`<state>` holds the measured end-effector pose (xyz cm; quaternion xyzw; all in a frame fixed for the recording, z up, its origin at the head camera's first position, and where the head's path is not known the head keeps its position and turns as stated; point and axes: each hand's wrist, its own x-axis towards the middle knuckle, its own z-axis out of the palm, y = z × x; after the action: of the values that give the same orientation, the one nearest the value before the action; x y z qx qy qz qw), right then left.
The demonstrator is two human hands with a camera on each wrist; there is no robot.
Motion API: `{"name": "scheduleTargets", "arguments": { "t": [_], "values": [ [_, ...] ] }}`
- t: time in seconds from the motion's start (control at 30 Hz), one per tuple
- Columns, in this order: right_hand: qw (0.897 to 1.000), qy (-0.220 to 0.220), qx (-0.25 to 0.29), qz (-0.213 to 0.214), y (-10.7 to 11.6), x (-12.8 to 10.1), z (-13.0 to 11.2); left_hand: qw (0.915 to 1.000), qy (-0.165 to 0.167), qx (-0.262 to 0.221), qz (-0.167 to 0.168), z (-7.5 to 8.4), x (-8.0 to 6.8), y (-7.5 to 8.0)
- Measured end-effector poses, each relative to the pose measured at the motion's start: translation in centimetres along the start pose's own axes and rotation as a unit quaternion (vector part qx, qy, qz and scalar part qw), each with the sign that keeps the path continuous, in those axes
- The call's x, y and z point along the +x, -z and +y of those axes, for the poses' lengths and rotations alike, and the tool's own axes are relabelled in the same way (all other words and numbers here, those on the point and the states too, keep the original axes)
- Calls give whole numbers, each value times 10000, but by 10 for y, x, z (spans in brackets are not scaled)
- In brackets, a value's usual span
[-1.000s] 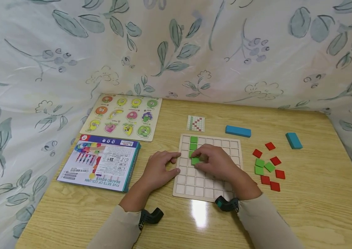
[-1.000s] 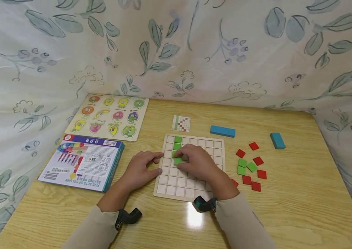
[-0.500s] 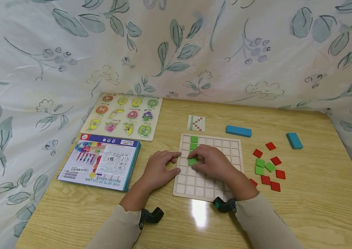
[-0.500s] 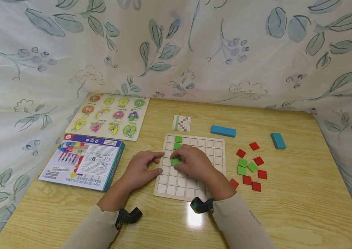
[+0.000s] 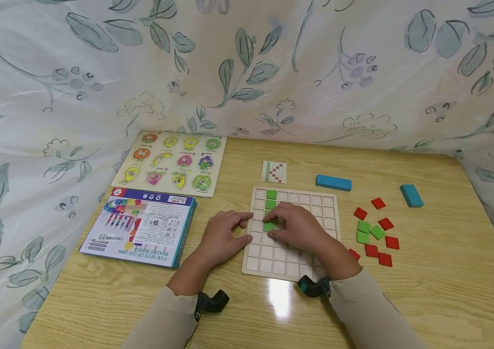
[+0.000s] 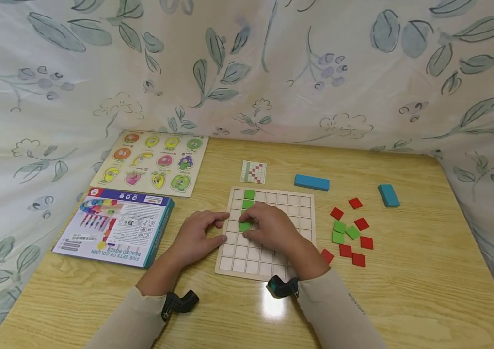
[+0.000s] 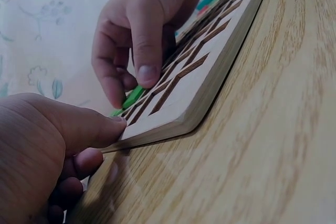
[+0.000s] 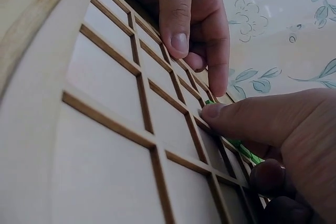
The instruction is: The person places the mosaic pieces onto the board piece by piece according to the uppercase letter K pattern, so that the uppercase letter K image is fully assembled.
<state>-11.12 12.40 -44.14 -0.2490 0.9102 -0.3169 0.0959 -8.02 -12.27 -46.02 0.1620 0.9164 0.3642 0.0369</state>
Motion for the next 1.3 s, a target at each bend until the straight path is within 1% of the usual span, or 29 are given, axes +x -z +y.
{"name": "scheduleTargets", "arguments": {
  "t": [0.43, 0.7, 0.97, 1.2, 1.3],
  "values": [
    [9999, 74, -31, 63, 0, -1, 0, 10000, -45, -13, 24, 0, 0, 0],
    [9998, 45, 114, 132, 3, -6, 1, 10000, 50, -33, -14, -1, -1, -2],
    [9985, -105, 253, 475, 17, -21, 8, 9999, 74, -79, 68, -1, -1, -2],
    [9966, -354, 282, 684, 29, -40, 25, 9999, -9, -120, 52, -2, -1, -2],
    [9954, -535, 279, 747, 34, -48, 32, 9999, -2, -114, 48, -3, -1, -3]
  ]
}}
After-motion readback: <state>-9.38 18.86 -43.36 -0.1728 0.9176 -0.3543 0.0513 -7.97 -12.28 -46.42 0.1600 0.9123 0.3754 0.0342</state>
